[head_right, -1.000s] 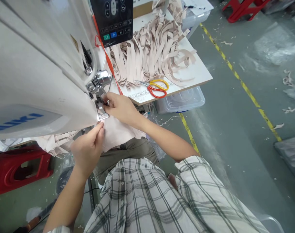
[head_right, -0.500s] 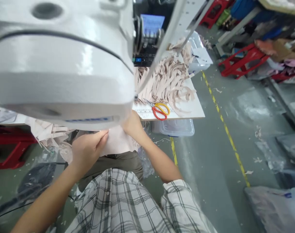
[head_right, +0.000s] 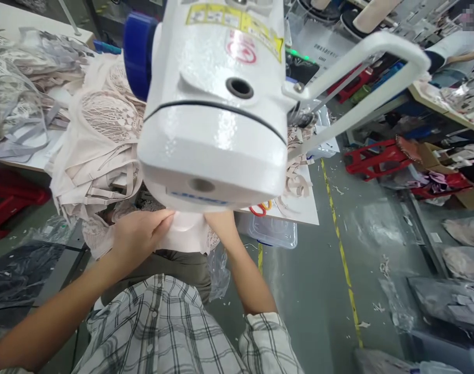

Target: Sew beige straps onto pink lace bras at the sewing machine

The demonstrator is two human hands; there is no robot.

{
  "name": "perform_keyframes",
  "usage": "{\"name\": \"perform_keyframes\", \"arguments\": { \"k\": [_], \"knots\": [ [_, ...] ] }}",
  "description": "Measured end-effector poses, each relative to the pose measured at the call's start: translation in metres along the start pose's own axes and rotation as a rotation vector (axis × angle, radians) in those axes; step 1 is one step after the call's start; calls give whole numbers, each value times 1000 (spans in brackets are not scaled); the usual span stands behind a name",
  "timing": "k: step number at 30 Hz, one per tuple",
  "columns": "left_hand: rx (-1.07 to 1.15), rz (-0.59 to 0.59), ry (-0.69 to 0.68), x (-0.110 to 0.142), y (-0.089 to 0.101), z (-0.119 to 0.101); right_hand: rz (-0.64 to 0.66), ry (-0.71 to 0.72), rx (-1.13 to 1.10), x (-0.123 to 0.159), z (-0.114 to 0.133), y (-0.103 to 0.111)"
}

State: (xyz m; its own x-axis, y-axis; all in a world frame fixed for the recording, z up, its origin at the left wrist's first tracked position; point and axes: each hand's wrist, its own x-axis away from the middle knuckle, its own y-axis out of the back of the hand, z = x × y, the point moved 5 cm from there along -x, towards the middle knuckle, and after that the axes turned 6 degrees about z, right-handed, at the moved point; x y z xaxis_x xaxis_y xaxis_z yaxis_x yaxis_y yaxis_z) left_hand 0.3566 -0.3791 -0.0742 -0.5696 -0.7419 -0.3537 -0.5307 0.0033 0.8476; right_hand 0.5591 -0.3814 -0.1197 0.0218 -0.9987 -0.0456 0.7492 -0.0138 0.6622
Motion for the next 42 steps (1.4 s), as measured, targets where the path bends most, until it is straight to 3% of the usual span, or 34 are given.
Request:
{"name": "perform_keyframes", "arguments": {
  "k": [6,19,24,30,33,36,38,42],
  "knots": [
    [-3,-41,26,2,2,4,-140,-51,-7,6,1,8],
    [138,39,155,1,1,15,-172,-123,-91,9,-5,2],
    [166,61,173,-1,2,16,-219,-169,-362,13,-8,-5],
    [130,91,141,-4,2,13,-167,-389,-1038,35,-9,-29],
    [131,100,98,-3,3,11,-101,-416,-1231,49,-3,-38],
    [94,50,8,2,7,4,-119,-353,-1236,66,2,-39],
    [75,13,-127,8,11,-9,-168,-230,-1123,80,6,-36],
    [49,107,-413,27,3,-38,-208,195,-568,114,32,-25]
  ]
}}
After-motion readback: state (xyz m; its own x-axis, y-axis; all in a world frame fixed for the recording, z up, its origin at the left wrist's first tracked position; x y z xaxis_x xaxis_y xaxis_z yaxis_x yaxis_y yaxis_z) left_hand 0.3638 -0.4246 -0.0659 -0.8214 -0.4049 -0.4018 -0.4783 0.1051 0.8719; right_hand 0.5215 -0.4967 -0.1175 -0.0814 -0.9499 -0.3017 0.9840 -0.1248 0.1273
